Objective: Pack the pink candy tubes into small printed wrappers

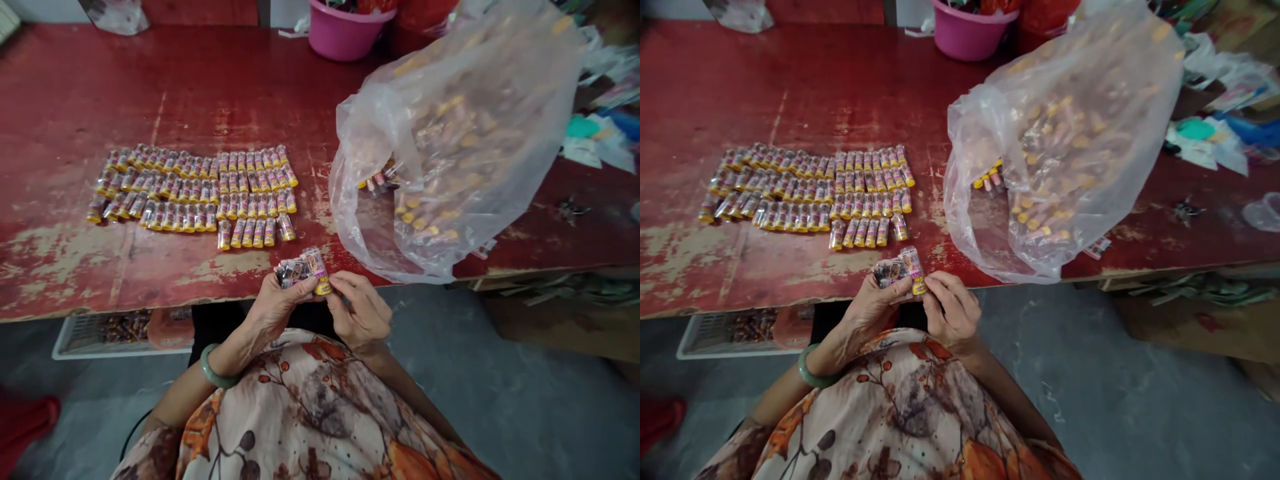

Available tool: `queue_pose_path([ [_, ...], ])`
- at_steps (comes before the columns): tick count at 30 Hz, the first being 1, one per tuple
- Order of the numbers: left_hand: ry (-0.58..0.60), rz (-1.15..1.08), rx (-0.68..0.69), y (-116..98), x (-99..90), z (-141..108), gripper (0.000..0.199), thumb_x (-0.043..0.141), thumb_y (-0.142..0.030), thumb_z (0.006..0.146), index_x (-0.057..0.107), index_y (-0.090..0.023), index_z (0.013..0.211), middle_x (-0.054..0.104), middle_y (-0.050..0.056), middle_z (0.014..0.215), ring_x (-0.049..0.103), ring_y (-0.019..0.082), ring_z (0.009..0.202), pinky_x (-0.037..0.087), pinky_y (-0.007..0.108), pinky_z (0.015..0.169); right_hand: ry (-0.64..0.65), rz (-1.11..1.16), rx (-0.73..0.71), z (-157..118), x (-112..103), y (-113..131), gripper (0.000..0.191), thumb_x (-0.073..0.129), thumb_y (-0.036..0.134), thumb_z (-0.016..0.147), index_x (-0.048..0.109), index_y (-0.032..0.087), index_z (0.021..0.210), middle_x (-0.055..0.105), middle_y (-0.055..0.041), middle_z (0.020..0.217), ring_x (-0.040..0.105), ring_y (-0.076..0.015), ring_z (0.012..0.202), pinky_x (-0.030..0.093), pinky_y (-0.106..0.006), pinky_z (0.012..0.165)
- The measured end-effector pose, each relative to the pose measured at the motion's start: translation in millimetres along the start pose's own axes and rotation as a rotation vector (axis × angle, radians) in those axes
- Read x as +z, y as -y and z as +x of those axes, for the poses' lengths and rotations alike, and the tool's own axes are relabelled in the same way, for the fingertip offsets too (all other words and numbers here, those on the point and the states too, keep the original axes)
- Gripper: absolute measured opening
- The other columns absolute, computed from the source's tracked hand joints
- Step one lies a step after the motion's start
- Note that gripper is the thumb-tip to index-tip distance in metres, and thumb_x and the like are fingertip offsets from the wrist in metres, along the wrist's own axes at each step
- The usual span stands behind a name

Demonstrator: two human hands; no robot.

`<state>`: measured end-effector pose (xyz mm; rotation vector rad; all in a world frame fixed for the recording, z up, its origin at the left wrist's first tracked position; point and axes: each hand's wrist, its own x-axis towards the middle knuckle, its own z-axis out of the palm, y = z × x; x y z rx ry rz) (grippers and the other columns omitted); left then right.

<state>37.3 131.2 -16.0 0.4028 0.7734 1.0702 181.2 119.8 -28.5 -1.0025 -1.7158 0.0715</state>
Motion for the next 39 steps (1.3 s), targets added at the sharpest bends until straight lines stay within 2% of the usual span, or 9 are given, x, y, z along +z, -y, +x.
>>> queue_pose_path([
  [10, -0.068, 0.002, 0.003, 3, -7.6, 7, 0.028, 0.084, -0.030, 0.064, 0.070, -0.013, 0.082, 0.068, 0.004, 0.081, 0.063, 0.014, 0.072, 0.055, 0.026, 0.071, 0.074, -0.057, -0.034, -3, 14, -8, 0.034, 0.055, 0.008, 0.084, 0.061, 0.020, 0.115, 0.067, -0.0091, 0.099, 0.066, -0.0190, 0.088, 0.057, -0.030, 0.074],
  [13, -0.090, 0.021, 0.015, 5, -12.3, 14, 0.030, 0.084, -0.030, 0.064, 0.071, -0.013, 0.086, 0.068, 0.003, 0.082, 0.061, 0.012, 0.070, 0.052, 0.022, 0.066, 0.203, -0.011, 0.008, -1, 16, -14, 0.048, 0.055, 0.010, 0.083, 0.051, 0.017, 0.130, 0.062, -0.0144, 0.115, 0.062, -0.0236, 0.106, 0.057, -0.036, 0.083],
  [15, -0.084, 0.061, 0.037, 5, -16.1, 17, 0.030, 0.083, -0.029, 0.065, 0.070, -0.014, 0.088, 0.068, 0.004, 0.083, 0.061, 0.012, 0.070, 0.050, 0.021, 0.065, 0.328, 0.027, 0.036, 3, 15, -20, 0.060, 0.057, 0.014, 0.080, 0.041, 0.015, 0.138, 0.052, -0.0180, 0.131, 0.052, -0.0281, 0.122, 0.054, -0.043, 0.092],
  [19, -0.053, 0.164, 0.014, 1, -22.7, 17, 0.033, 0.083, -0.030, 0.064, 0.069, -0.012, 0.089, 0.066, 0.005, 0.084, 0.059, 0.012, 0.069, 0.051, 0.022, 0.064, 0.550, 0.091, 0.044, 11, 15, -35, 0.073, 0.059, 0.016, 0.075, 0.033, 0.016, 0.143, 0.036, -0.0172, 0.146, 0.037, -0.0300, 0.135, 0.043, -0.050, 0.105],
  [22, -0.028, 0.208, -0.030, -2, -25.4, 14, 0.037, 0.084, -0.033, 0.063, 0.068, -0.011, 0.088, 0.064, 0.004, 0.080, 0.058, 0.012, 0.065, 0.052, 0.024, 0.061, 0.614, 0.191, 0.025, 14, 19, -43, 0.072, 0.059, 0.014, 0.073, 0.036, 0.017, 0.141, 0.041, -0.0154, 0.143, 0.040, -0.0278, 0.133, 0.040, -0.050, 0.108],
  [29, -0.059, 0.173, -0.012, -8, -27.5, 17, 0.038, 0.082, -0.039, 0.066, 0.067, -0.010, 0.086, 0.065, 0.006, 0.077, 0.062, 0.014, 0.062, 0.055, 0.025, 0.059, 0.557, 0.268, 0.029, 27, 27, -52, 0.062, 0.065, 0.020, 0.073, 0.046, 0.016, 0.132, 0.052, -0.0148, 0.130, 0.050, -0.0264, 0.123, 0.044, -0.046, 0.103],
  [32, -0.157, 0.123, -0.036, -13, -33.0, 19, 0.039, 0.081, -0.038, 0.068, 0.066, -0.008, 0.087, 0.067, 0.010, 0.075, 0.065, 0.016, 0.062, 0.056, 0.025, 0.059, 0.552, 0.204, 0.034, 48, 42, -80, 0.061, 0.067, 0.021, 0.073, 0.046, 0.016, 0.130, 0.052, -0.0147, 0.129, 0.050, -0.0270, 0.122, 0.042, -0.047, 0.104],
  [35, -0.261, 0.077, -0.069, -17, -39.3, 16, 0.029, 0.077, -0.030, 0.073, 0.065, -0.007, 0.087, 0.068, 0.012, 0.078, 0.067, 0.018, 0.066, 0.058, 0.027, 0.060, 0.604, 0.057, 0.036, 72, 63, -107, 0.060, 0.062, 0.013, 0.070, 0.046, 0.012, 0.128, 0.050, -0.0168, 0.126, 0.048, -0.0281, 0.121, 0.039, -0.049, 0.104],
  [39, -0.383, 0.095, -0.105, -21, -48.6, 14, 0.013, 0.061, -0.018, 0.084, 0.064, -0.009, 0.092, 0.070, 0.013, 0.083, 0.069, 0.021, 0.071, 0.060, 0.030, 0.062, 0.724, -0.066, 0.023, 90, 81, -113, 0.050, 0.066, 0.013, 0.068, 0.055, 0.013, 0.117, 0.058, -0.0085, 0.106, 0.058, -0.0206, 0.099, 0.047, -0.034, 0.092],
])
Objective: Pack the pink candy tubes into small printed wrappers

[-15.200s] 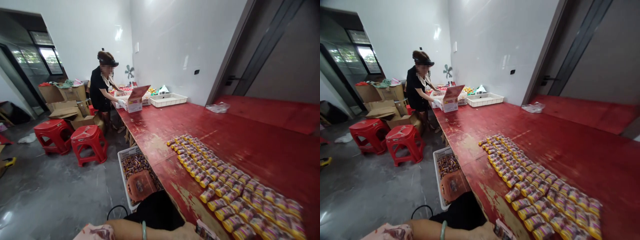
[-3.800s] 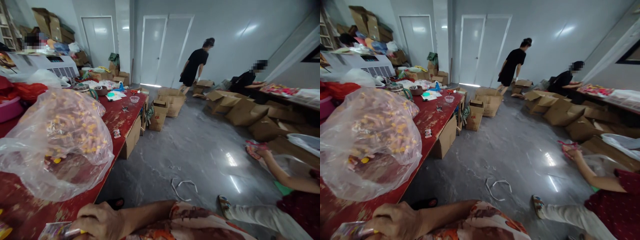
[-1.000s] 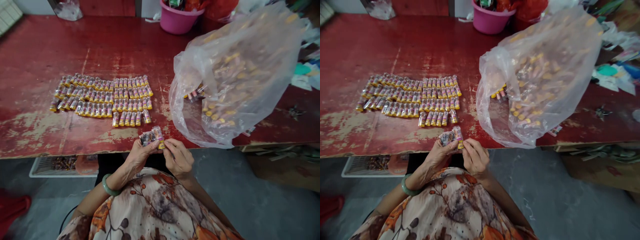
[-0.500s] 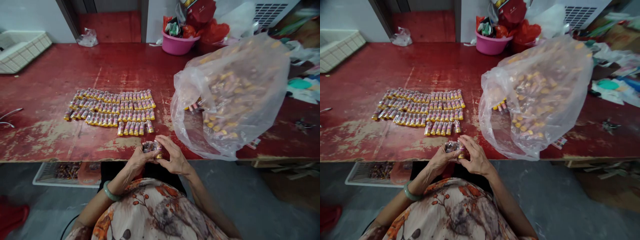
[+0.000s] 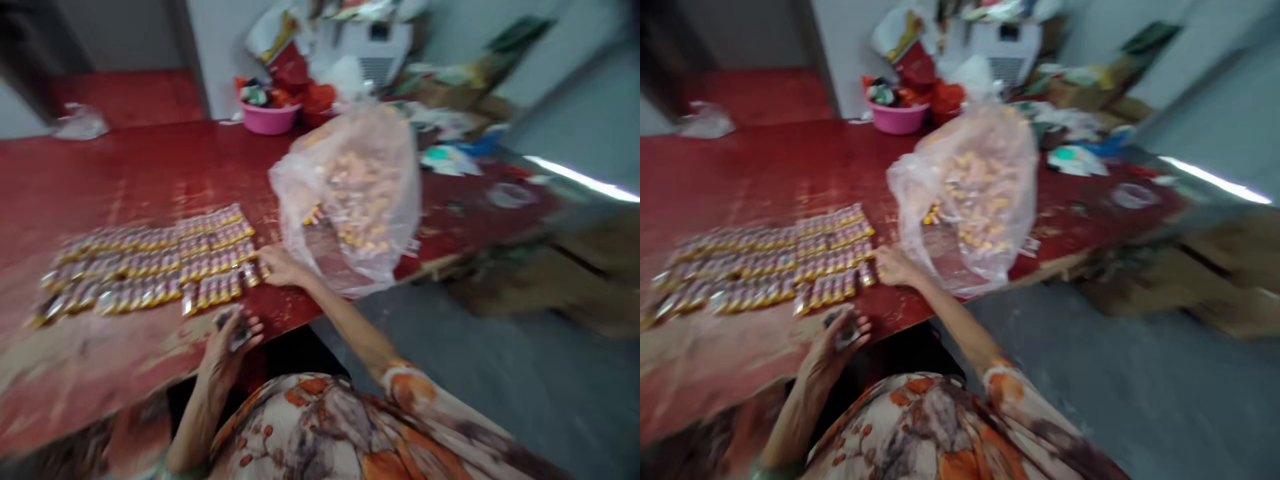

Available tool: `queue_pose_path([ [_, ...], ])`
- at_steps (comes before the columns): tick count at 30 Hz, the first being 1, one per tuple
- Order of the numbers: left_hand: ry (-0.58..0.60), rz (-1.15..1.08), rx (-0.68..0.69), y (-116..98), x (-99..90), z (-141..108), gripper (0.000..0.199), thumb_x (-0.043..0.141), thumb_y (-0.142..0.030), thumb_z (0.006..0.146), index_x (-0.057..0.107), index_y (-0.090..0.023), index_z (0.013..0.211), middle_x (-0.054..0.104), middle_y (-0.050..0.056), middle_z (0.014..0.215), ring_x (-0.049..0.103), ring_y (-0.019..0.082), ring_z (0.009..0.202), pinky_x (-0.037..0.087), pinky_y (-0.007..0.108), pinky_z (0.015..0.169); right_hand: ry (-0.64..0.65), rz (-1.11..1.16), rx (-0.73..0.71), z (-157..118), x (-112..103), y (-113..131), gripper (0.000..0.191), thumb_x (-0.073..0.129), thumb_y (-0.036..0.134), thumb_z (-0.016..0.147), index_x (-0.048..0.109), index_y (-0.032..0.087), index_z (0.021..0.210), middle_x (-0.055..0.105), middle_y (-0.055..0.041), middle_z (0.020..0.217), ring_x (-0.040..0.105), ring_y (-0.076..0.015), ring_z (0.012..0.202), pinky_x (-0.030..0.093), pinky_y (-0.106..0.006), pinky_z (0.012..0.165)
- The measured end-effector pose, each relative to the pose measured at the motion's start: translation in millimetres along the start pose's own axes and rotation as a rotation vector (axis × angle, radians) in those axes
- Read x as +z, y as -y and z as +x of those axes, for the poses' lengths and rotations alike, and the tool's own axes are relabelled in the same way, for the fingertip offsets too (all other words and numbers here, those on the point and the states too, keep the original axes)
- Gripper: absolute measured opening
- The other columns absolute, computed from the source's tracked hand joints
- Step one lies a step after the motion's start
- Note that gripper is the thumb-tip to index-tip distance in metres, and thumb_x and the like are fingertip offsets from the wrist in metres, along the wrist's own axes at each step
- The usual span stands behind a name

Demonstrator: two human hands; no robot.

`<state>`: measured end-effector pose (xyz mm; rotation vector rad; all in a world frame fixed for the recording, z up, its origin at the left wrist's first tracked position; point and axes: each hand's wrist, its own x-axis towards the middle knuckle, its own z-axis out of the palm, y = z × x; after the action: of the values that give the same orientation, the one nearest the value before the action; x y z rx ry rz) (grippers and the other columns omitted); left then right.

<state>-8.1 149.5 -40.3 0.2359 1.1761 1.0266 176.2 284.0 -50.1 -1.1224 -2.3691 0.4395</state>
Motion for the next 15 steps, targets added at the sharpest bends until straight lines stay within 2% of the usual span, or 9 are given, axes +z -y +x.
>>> queue_pose_path([
  [3, -0.028, 0.005, -0.005, -7, -1.3, 15, 0.015, 0.051, -0.015, 0.087, 0.063, -0.010, 0.093, 0.070, 0.012, 0.086, 0.070, 0.022, 0.076, 0.061, 0.033, 0.065, 0.045, -0.063, 0.047, 12, 6, -2, 0.056, 0.072, 0.025, 0.071, 0.051, 0.015, 0.123, 0.055, -0.0064, 0.109, 0.058, -0.0169, 0.091, 0.049, -0.028, 0.084],
  [6, -0.035, 0.000, -0.026, -12, 4.9, 19, 0.017, 0.048, -0.009, 0.084, 0.063, -0.010, 0.092, 0.071, 0.012, 0.088, 0.070, 0.023, 0.079, 0.061, 0.034, 0.067, 0.123, -0.031, 0.027, 10, 10, 1, 0.059, 0.067, 0.022, 0.075, 0.045, 0.012, 0.128, 0.050, -0.0105, 0.116, 0.056, -0.0186, 0.097, 0.049, -0.029, 0.084],
  [8, -0.061, -0.002, 0.001, -12, 8.6, 13, 0.018, 0.050, -0.004, 0.081, 0.063, -0.010, 0.093, 0.071, 0.012, 0.089, 0.070, 0.022, 0.080, 0.061, 0.032, 0.068, 0.067, 0.000, -0.027, -1, 5, 5, 0.057, 0.063, 0.017, 0.076, 0.042, 0.012, 0.130, 0.048, -0.0120, 0.122, 0.054, -0.0202, 0.106, 0.047, -0.031, 0.089],
  [10, -0.099, 0.012, 0.024, -11, 10.5, 6, 0.018, 0.053, -0.002, 0.079, 0.063, -0.009, 0.092, 0.071, 0.012, 0.088, 0.070, 0.021, 0.078, 0.061, 0.030, 0.067, -0.069, 0.026, -0.043, -14, -9, 3, 0.051, 0.060, 0.016, 0.080, 0.045, 0.013, 0.128, 0.049, -0.0116, 0.126, 0.052, -0.0198, 0.112, 0.045, -0.032, 0.094],
  [11, -0.114, 0.022, 0.027, -10, 10.6, 3, 0.017, 0.055, -0.002, 0.078, 0.063, -0.010, 0.091, 0.071, 0.011, 0.088, 0.070, 0.021, 0.077, 0.061, 0.029, 0.066, -0.144, 0.021, 0.004, -18, -20, -2, 0.044, 0.057, 0.017, 0.083, 0.047, 0.013, 0.125, 0.051, -0.0109, 0.125, 0.051, -0.0189, 0.113, 0.044, -0.031, 0.096],
  [13, -0.124, 0.036, 0.023, -8, 9.8, 0, 0.017, 0.057, -0.003, 0.077, 0.063, -0.011, 0.090, 0.071, 0.009, 0.087, 0.069, 0.021, 0.076, 0.061, 0.029, 0.065, -0.261, -0.043, 0.186, -22, -45, -16, 0.029, 0.047, 0.016, 0.089, 0.053, 0.012, 0.117, 0.056, -0.0110, 0.119, 0.052, -0.0177, 0.110, 0.043, -0.031, 0.096],
  [15, -0.086, 0.065, 0.012, -6, 11.2, 1, 0.017, 0.060, -0.007, 0.077, 0.063, -0.016, 0.091, 0.070, 0.006, 0.086, 0.069, 0.020, 0.077, 0.061, 0.030, 0.065, -0.306, -0.154, 0.385, -21, -70, -31, 0.025, 0.038, 0.012, 0.092, 0.057, 0.009, 0.108, 0.060, -0.0123, 0.110, 0.056, -0.0180, 0.102, 0.045, -0.032, 0.090],
])
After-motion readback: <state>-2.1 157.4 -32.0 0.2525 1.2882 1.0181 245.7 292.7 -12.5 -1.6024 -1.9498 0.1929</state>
